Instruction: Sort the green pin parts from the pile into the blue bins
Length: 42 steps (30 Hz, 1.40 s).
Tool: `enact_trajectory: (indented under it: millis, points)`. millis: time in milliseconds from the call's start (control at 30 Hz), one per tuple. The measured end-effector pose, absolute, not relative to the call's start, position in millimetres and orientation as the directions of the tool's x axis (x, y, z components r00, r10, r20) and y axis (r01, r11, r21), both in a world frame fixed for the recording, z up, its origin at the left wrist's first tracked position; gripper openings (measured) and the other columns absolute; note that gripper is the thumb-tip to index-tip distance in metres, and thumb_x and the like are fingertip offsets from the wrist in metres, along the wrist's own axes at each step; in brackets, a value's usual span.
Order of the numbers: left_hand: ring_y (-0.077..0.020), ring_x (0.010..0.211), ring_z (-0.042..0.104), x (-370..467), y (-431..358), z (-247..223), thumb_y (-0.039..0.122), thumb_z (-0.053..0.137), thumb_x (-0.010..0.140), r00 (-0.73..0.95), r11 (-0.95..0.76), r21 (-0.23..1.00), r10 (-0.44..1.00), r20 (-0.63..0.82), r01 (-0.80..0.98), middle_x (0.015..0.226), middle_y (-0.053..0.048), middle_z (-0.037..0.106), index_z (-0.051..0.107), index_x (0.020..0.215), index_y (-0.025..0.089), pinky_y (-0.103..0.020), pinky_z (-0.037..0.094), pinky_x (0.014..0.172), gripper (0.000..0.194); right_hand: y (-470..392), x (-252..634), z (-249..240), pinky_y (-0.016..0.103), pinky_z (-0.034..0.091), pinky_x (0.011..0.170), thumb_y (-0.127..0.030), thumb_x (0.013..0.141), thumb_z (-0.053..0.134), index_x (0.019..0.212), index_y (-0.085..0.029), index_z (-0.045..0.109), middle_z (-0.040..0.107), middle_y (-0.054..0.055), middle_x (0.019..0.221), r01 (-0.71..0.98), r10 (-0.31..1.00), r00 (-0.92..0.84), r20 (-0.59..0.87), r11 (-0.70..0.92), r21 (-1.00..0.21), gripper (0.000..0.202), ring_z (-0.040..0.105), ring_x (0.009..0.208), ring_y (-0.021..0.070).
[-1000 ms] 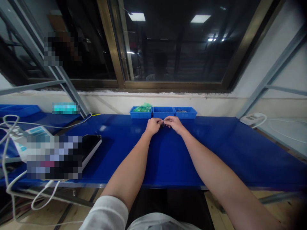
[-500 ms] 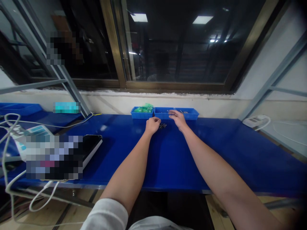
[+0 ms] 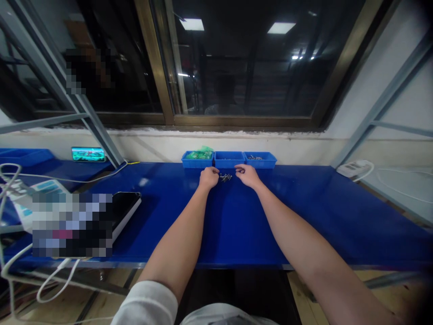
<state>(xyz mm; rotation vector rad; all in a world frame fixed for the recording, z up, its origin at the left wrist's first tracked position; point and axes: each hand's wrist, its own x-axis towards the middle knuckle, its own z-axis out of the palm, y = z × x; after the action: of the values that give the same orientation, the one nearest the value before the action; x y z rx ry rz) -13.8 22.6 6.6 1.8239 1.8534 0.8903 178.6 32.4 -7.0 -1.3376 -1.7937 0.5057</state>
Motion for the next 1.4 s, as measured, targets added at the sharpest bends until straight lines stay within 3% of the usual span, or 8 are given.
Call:
enact_trajectory:
  millis: [200,333,733,1067,1267,1400]
  points:
    - [-0.0158,0.085,0.063,-7.6,18.4,4.2,0.029,0.062,0.071,0.063,-0.131,0.568,0.988,0.139,0.813,0.092,-0.003,0.070,0.070,0.091,0.023,-0.021,0.046,0.074,0.022,29.8,169.2,-13.4,0.036,0.037,0.092,-0.021,0.078,0.055,0.110,-0.018,0.064,0.063,0.010,0.106,0.764,0.858,-0.313,0.408,0.482,-0.428,0.033,0.052,0.100,0.0209]
    - [-0.0167,0.084,0.063,-4.0,14.0,5.0,0.032,0.064,0.069,0.111,-0.171,0.516,0.983,0.145,0.839,0.091,-0.003,0.070,0.070,0.089,0.025,-0.023,0.046,0.073,0.022,31.0,165.3,-15.7,0.037,0.035,0.093,-0.023,0.080,0.054,0.104,-0.020,0.066,0.062,0.009,0.105,0.796,0.861,-0.347,0.373,0.480,-0.368,0.027,0.049,0.101,0.0224]
    - [-0.0177,0.083,0.063,-1.5,11.4,7.5,0.029,0.062,0.071,0.139,-0.164,0.492,0.987,0.087,0.855,0.090,-0.005,0.070,0.072,0.086,0.025,-0.024,0.046,0.072,0.019,33.9,168.5,-14.7,0.034,0.039,0.085,-0.026,0.073,0.063,0.083,-0.019,0.069,0.063,0.006,0.091,0.756,0.884,-0.289,0.367,0.446,-0.480,0.013,0.052,0.091,0.0207]
    - [-0.0162,0.081,0.063,-4.5,16.1,3.0,0.029,0.063,0.071,0.173,-0.192,0.505,0.981,0.084,0.842,0.088,-0.004,0.070,0.071,0.084,0.024,-0.023,0.046,0.071,0.017,32.9,175.0,-10.5,0.029,0.041,0.075,-0.026,0.067,0.065,0.074,-0.018,0.063,0.064,0.002,0.081,0.633,0.924,-0.279,0.263,0.383,-0.673,0.011,0.056,0.078,0.0164]
    - [-0.0160,0.085,0.062,-7.2,17.2,1.6,0.029,0.066,0.068,0.219,-0.279,0.548,0.960,0.174,0.789,0.093,-0.003,0.069,0.068,0.094,0.023,-0.022,0.047,0.073,0.027,31.9,177.7,-8.1,0.028,0.040,0.068,-0.031,0.066,0.063,0.074,-0.018,0.060,0.060,0.000,0.072,0.543,0.900,-0.309,0.307,0.432,-0.721,0.015,0.051,0.069,0.0141]
    - [-0.0153,0.083,0.062,-5.3,13.9,4.7,0.026,0.059,0.073,0.313,-0.397,0.529,0.918,0.245,0.750,0.090,-0.002,0.069,0.070,0.087,0.022,-0.023,0.045,0.076,0.018,28.8,179.1,-6.5,0.027,0.039,0.063,-0.033,0.067,0.061,0.073,-0.017,0.058,0.057,-0.001,0.067,0.500,0.904,-0.278,0.326,0.426,-0.754,0.017,0.049,0.062,0.0128]
